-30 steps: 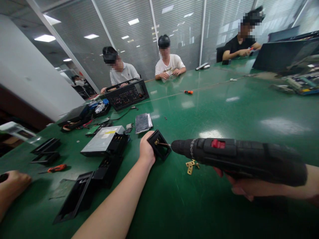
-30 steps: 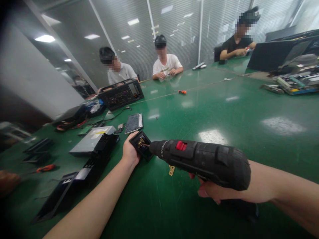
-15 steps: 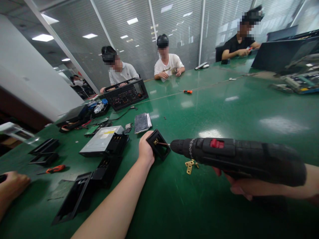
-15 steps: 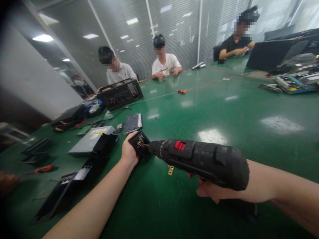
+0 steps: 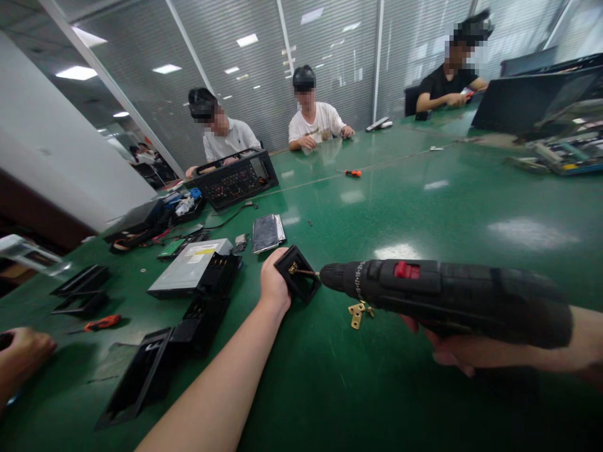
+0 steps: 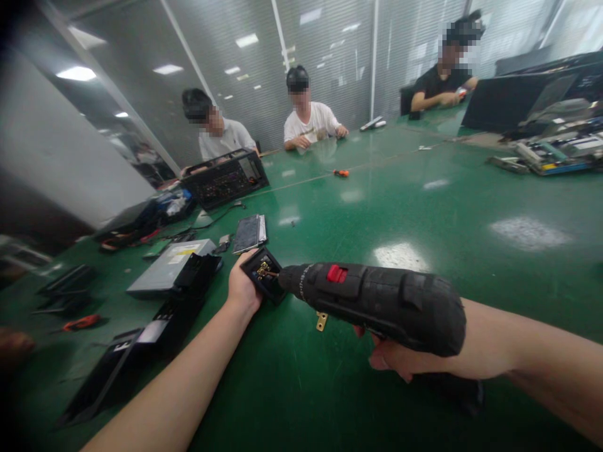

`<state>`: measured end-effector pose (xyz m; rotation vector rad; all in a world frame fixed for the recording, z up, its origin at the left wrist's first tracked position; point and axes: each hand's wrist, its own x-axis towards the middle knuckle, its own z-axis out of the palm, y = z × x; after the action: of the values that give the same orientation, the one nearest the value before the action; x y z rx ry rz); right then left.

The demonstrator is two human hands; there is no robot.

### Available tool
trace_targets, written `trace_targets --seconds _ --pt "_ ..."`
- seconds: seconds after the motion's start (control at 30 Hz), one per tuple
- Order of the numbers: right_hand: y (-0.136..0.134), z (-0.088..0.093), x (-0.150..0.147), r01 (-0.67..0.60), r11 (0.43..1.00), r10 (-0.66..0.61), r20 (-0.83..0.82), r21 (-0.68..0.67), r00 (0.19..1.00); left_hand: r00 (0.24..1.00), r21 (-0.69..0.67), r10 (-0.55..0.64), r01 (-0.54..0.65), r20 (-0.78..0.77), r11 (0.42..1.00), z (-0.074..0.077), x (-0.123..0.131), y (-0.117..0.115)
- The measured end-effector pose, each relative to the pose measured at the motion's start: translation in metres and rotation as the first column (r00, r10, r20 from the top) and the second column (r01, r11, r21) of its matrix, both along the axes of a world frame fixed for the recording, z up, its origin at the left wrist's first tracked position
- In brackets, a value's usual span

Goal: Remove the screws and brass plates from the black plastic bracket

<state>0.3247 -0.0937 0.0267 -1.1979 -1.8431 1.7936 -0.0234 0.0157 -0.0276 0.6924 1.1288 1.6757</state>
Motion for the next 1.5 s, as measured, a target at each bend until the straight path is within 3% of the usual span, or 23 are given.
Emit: trace_targets --seconds 0.17,0.3,0.4,0.5,0.67,0.9,1.17,1.5 --pt "-0.006 0.005 -0.002 0.062 0.997 -0.063 0.037 0.042 0.997 1.000 0.003 0.011 -0.011 0.005 1.000 -0.002 -0.001 0.003" --pt "0.004 -0.017 0.003 -0.023 0.993 0.028 -0.042 0.116 0.999 1.000 -0.005 0.000 0.000 0.004 1.000 -0.003 -0.001 0.003" --pt "0.008 -0.025 0.004 -0.119 0.989 0.128 -0.094 0.092 0.987 1.000 -0.004 -0.005 0.005 0.002 1.000 -0.002 -0.001 0.002" --pt "0.003 -0.012 -0.001 0.028 0.996 -0.023 -0.054 0.084 0.998 1.000 0.004 0.008 -0.008 0.001 1.000 0.000 0.000 0.001" --pt "-0.007 0.009 -0.007 0.036 0.992 -0.040 0.025 0.117 0.999 1.000 -0.010 0.010 -0.010 0.014 1.000 0.002 0.001 0.003" --pt "-0.006 0.009 -0.007 0.065 0.998 -0.066 0.056 0.025 0.996 1.000 -0.003 0.011 -0.011 -0.019 1.000 0.000 -0.001 0.002" --pt "-0.005 0.014 -0.007 0.011 0.999 -0.015 0.121 0.038 0.993 1.000 0.010 0.007 -0.007 0.002 1.000 0.000 -0.001 0.003" --pt "-0.007 0.012 -0.007 0.035 0.997 -0.036 0.009 0.065 0.999 1.000 0.013 -0.005 0.004 0.014 1.000 0.000 -0.001 0.003"
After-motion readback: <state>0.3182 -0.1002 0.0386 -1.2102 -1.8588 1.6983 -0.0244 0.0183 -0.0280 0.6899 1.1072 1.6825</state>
